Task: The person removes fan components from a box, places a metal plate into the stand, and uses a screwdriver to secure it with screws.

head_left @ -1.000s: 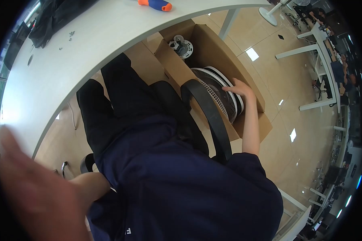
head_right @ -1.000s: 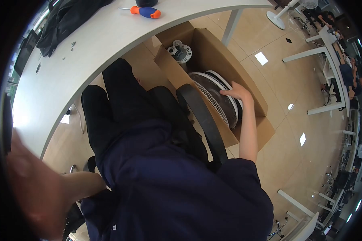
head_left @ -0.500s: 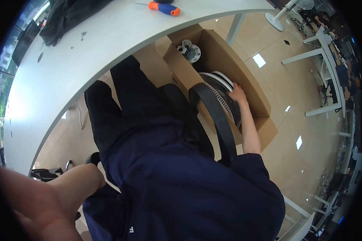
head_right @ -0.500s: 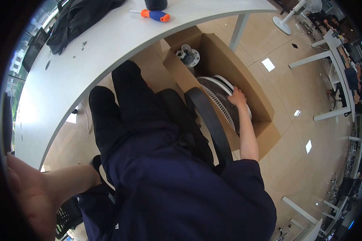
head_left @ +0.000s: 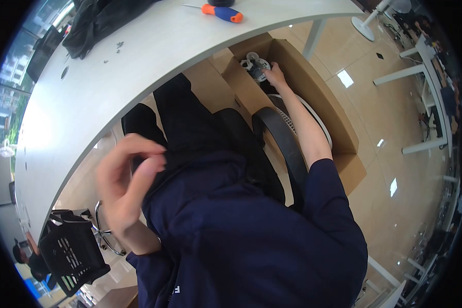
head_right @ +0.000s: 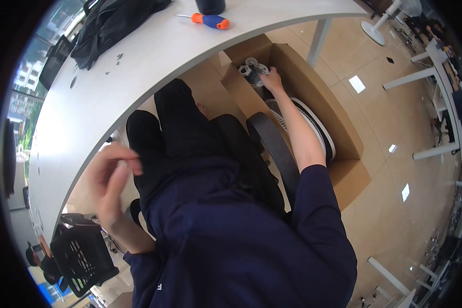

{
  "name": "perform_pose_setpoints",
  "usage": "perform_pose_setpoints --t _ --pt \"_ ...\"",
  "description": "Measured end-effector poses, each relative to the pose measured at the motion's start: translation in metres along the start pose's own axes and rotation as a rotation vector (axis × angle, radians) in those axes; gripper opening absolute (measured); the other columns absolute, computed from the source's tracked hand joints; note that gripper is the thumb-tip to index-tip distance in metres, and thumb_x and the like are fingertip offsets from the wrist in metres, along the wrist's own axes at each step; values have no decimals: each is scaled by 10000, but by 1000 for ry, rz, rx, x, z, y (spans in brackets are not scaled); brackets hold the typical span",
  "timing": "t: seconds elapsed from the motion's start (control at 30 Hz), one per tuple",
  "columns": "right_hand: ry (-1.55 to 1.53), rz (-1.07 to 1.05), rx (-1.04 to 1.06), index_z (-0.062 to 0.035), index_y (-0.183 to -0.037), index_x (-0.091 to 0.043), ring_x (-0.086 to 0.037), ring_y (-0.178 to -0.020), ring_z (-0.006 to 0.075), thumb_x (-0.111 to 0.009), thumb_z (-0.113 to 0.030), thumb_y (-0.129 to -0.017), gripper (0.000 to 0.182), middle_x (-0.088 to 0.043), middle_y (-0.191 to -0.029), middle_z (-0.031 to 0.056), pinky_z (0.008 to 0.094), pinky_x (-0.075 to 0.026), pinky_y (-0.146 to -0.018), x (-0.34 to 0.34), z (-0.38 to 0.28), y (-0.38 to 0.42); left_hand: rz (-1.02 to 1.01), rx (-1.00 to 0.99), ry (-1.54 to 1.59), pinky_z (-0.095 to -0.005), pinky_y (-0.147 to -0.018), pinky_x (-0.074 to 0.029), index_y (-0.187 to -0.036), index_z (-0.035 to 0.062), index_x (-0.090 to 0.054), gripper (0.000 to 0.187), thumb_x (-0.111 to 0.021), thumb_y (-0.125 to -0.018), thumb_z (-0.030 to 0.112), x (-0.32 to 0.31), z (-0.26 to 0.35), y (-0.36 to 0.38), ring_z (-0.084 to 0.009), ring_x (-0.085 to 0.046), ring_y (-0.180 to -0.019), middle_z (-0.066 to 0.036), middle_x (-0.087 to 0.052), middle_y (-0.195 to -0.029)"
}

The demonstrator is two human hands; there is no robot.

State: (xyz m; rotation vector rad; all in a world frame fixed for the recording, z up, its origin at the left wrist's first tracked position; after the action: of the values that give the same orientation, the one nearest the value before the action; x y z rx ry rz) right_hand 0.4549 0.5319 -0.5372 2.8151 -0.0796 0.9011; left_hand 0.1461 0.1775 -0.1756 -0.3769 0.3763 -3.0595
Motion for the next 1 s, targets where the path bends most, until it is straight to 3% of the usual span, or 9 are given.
perform_pose_setpoints --t 0.1,0.3,0.33,0.47,0.53,0.67,0.83,0.97,1.0 --pt "92 18 23 26 -1441 -432 -484 -1335 413 -685 -316 -804 766 -512 -1394 320 418 -387 -1120 -13 3 -18 -73 249 43 -247 -745 -484 -1015 -37 -660 123 -580 -946 27 -12 -65 2 -106 -610 -804 -65 -642 -858" --pt "-279 -27 141 -6 -1436 -476 -565 -1259 338 -635 -217 -738 746 -585 -1361 235 375 -421 -1054 -21 -4 -51 -212 455 213 -268 -794 -496 -1103 2 -631 162 -586 -981 98 -56 -157 20 -121 -609 -849 -56 -647 -943" --pt "-350 -114 92 -1 -1351 -545 -624 -1143 324 -615 -194 -730 654 -637 -1270 205 368 -483 -953 -23 -6 -60 -244 481 162 -270 -800 -497 -1106 5 -631 165 -586 -983 104 -60 -160 23 -126 -612 -851 -56 -646 -948" --pt "-273 -302 -189 13 -1327 -508 -671 -1015 291 -576 -170 -766 594 -625 -1208 176 388 -550 -893 -4 -9 -58 -264 492 57 -276 -817 -497 -1113 12 -632 174 -586 -989 124 -65 -163 26 -133 -617 -855 -63 -648 -957" --pt "-457 -639 -391 0 -1279 -496 -695 -934 293 -585 -164 -826 489 -637 -1175 163 418 -599 -803 -2 9 -61 -240 501 78 -276 -821 -496 -1115 11 -631 178 -588 -990 130 -63 -164 28 -134 -618 -855 -65 -650 -962" --pt "-567 -669 -452 -41 -1329 -465 -694 -949 294 -603 -165 -888 478 -640 -1182 138 451 -601 -840 -3 21 -43 -219 554 94 -278 -829 -494 -1132 9 -626 198 -589 -994 145 -63 -172 35 -135 -621 -857 -68 -656 -974" --pt "-405 -510 -258 -132 -1409 -469 -618 -1162 262 -675 -191 -876 574 -615 -1265 141 458 -539 -947 7 -5 -22 -259 592 69 -273 -825 -496 -1155 2 -620 221 -582 -988 142 -65 -171 39 -130 -629 -861 -72 -662 -988" --pt "-198 -373 -79 -116 -1366 -559 -665 -1092 282 -712 -190 -812 580 -660 -1185 119 423 -552 -898 -7 5 -65 -268 592 51 -276 -845 -491 -1168 1 -610 238 -584 -998 165 -65 -167 37 -131 -626 -873 -75 -657 -1011" --pt "-62 -160 189 -106 -1339 -588 -672 -1080 293 -721 -197 -797 566 -674 -1175 129 408 -541 -903 -15 12 -81 -271 590 50 -276 -845 -491 -1168 1 -610 238 -584 -998 165 -66 -168 37 -131 -626 -873 -75 -657 -1011"
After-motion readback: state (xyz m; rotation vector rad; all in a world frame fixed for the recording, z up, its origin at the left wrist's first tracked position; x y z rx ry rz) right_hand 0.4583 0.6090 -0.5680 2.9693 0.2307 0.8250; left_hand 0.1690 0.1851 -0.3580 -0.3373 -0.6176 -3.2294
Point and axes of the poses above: each hand's wrist, its own y-axis away from the middle knuckle, its own x-axis out of the back of the hand, z = x × y, the point moved 2 cm from there along -y, towards the middle knuckle
